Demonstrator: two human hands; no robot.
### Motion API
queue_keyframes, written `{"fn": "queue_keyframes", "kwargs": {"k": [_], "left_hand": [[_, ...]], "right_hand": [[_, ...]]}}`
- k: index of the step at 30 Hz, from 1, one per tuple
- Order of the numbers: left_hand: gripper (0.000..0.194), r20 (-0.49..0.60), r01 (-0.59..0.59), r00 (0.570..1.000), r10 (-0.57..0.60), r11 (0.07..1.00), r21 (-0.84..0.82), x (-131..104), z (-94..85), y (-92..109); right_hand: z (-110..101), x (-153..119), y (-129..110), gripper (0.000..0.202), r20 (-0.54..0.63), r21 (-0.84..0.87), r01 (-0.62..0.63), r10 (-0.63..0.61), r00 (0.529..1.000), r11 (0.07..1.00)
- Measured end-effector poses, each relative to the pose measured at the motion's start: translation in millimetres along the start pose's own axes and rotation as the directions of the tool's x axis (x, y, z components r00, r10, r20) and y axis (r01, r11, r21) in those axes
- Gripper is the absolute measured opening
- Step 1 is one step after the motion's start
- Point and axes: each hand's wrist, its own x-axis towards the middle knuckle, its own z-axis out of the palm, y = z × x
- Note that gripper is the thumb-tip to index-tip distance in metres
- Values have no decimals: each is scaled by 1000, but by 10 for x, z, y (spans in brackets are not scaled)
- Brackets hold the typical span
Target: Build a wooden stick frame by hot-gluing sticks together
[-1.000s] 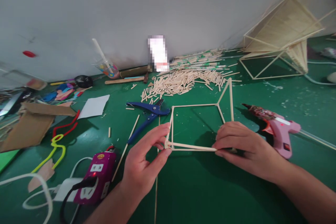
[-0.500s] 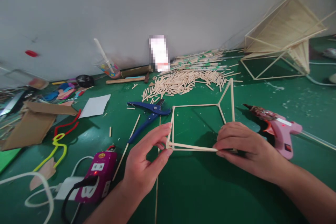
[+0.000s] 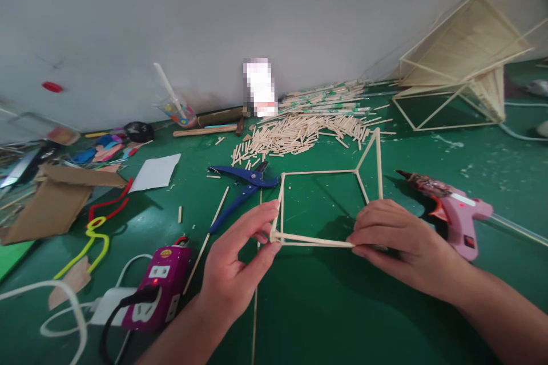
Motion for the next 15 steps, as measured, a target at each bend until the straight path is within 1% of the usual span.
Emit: {"fn": "queue_keyframes", "kwargs": {"k": [15], "left_hand": [[46, 20, 14, 1000, -15, 1000, 17, -12, -3, -7]], "right_hand": [[-10, -3, -22, 17, -11, -22, 31, -31, 999, 999]]}}
